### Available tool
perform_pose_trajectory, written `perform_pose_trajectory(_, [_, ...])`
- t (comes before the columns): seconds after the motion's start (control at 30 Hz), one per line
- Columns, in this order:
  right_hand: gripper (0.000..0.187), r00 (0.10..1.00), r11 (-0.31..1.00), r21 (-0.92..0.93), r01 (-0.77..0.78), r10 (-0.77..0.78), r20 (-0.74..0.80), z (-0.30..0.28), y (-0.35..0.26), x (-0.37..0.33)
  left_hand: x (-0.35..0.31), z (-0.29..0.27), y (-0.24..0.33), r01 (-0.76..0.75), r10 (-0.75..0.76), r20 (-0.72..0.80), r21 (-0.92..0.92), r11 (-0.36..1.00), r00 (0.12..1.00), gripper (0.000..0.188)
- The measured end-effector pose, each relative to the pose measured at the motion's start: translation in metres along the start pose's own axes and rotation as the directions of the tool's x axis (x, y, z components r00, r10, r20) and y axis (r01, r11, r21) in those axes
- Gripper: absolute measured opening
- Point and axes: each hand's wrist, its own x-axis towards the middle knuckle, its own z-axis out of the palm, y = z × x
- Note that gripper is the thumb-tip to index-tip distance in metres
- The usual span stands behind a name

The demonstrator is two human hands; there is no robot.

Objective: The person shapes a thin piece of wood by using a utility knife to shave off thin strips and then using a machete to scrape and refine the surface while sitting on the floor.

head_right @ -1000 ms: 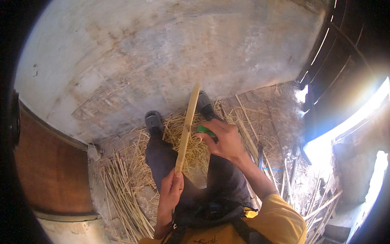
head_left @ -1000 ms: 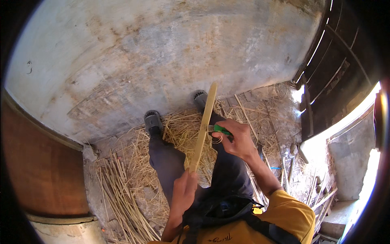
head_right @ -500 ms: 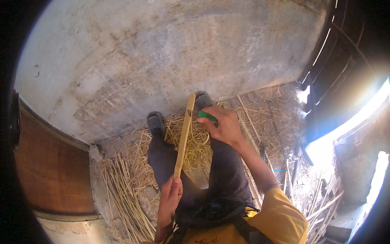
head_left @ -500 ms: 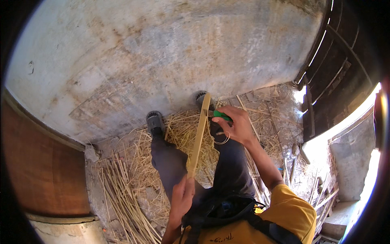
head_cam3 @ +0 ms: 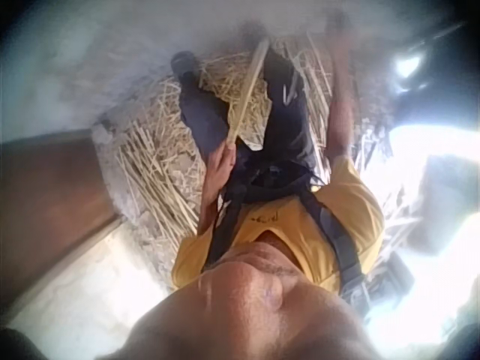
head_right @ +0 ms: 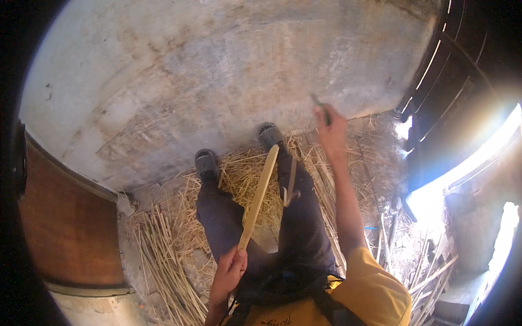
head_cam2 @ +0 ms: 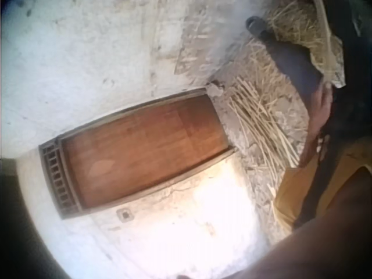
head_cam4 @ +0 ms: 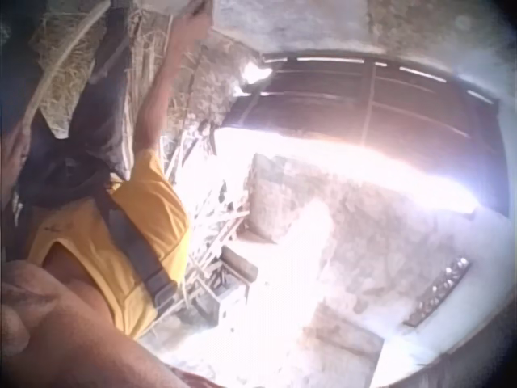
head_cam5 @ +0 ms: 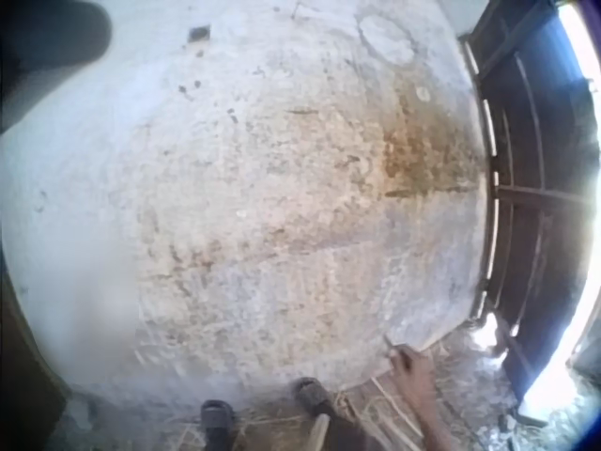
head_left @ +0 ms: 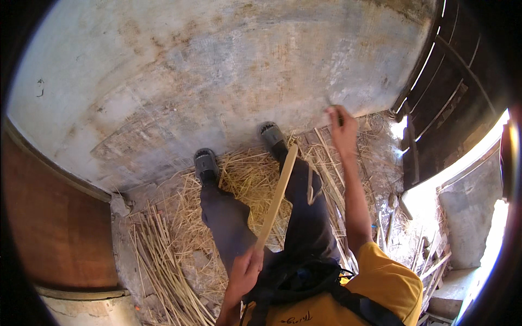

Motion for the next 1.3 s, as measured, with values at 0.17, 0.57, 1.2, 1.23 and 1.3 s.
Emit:
perform_pose_trajectory(0.17, [0.043, 0.979, 0.986, -0.071, -0.153, 0.161, 0.127, -0.035, -0.001, 0.006, 0.003, -0.018, 0.016, 0.101, -0.137, -0.184, -0.192, 0.976, 0.973, 0.027])
perform_pose_trajectory(0.57, [0.03, 0.843, 0.96, 0.085, -0.266, 0.189, 0.503, -0.045, -0.023, -0.069, 0.03, -0.012, 0.025, -0.076, 0.069, -0.182, -0.032, 0.997, 0.981, 0.039])
perform_pose_trajectory(1.2, [0.032, 0.616, 0.416, 0.548, -0.726, 0.039, 0.787, -0.005, -0.106, -0.111, 0.051, -0.003, 0.054, 0.145, -0.025, 0.32, -0.357, 0.923, 0.947, 0.065])
perform_pose_trajectory(1.23, [0.03, 0.591, 0.372, 0.537, -0.757, 0.04, 0.806, -0.005, -0.106, -0.111, 0.052, -0.001, 0.054, 0.115, -0.017, 0.269, -0.353, 0.928, 0.963, 0.061])
perform_pose_trajectory(1.3, [0.029, 0.587, 0.355, 0.545, -0.76, 0.014, 0.809, -0.007, -0.107, -0.109, 0.051, 0.003, 0.059, 0.074, -0.012, 0.191, -0.324, 0.943, 0.981, 0.05])
